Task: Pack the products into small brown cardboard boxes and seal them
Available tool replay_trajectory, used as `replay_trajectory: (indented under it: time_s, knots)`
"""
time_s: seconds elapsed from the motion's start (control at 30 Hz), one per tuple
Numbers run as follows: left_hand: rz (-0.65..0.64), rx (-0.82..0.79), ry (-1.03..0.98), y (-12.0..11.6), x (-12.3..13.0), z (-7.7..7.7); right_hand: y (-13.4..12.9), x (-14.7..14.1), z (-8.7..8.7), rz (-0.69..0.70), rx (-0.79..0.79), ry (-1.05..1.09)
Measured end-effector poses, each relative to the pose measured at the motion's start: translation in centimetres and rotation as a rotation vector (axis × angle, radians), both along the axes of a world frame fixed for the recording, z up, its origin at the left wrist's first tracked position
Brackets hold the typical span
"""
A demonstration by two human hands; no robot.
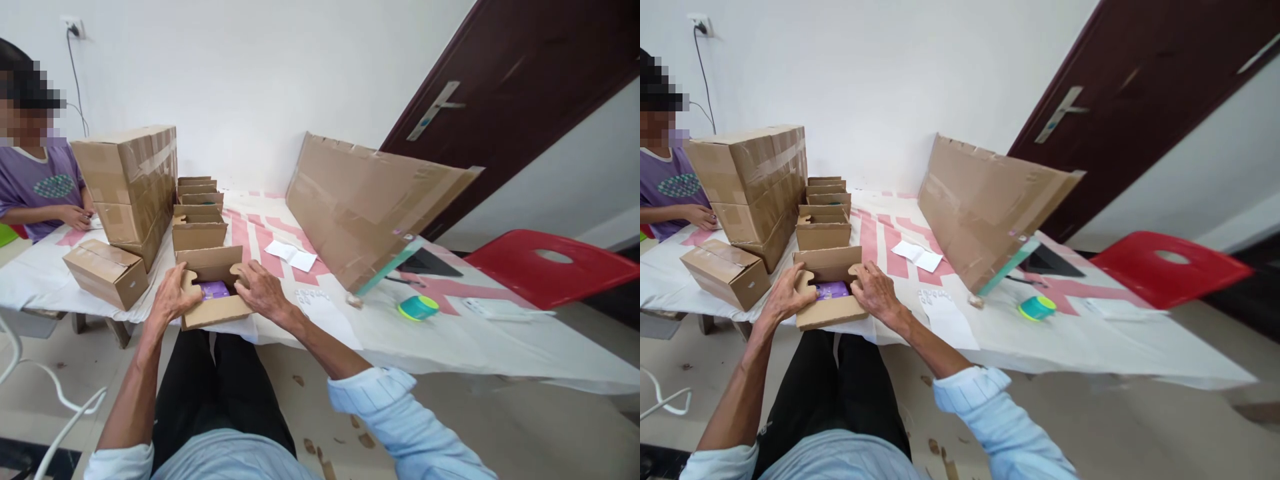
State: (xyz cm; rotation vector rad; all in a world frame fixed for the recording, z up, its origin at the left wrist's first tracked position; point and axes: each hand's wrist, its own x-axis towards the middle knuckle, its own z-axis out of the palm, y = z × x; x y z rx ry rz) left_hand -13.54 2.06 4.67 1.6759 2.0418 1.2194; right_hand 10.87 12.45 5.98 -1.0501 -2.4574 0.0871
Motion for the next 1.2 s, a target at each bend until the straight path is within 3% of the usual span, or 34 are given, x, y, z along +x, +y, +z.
replay_trajectory:
  time_s: [0.27,0.47,0.63,0.77,0.97,1.2]
  knots:
    - [0.015,0.199,-0.537,-2.0,-1.2,-2.2,-0.2,0.1,0.5,-0.031,0.029,-0.035]
    - [-0.215,0.196,-0.662,-2.7,-1.8,-5.0,0.3,-0.6,1.3,0.122,0.066,-0.213]
    - [-0.325,0.113,-0.691,-3.1,-3.3,-7.9,0.8,-2.5,3.2,0.308,0.059,-0.419]
    - [-0.282,0.019,-0.57,-2.9,-3.5,-9.4,1.0,-5.1,4.2,0.353,-0.013,-0.563]
    - [-0.293,0.088,-0.533,-2.1,-2.2,-10.5,1.3,-7.9,4.1,0.325,-0.099,-0.767]
    - [-0.285,0.113,-0.556,-2.2,-2.1,-11.5,1.1,-8.9,3.4,0.337,-0.107,-0.848]
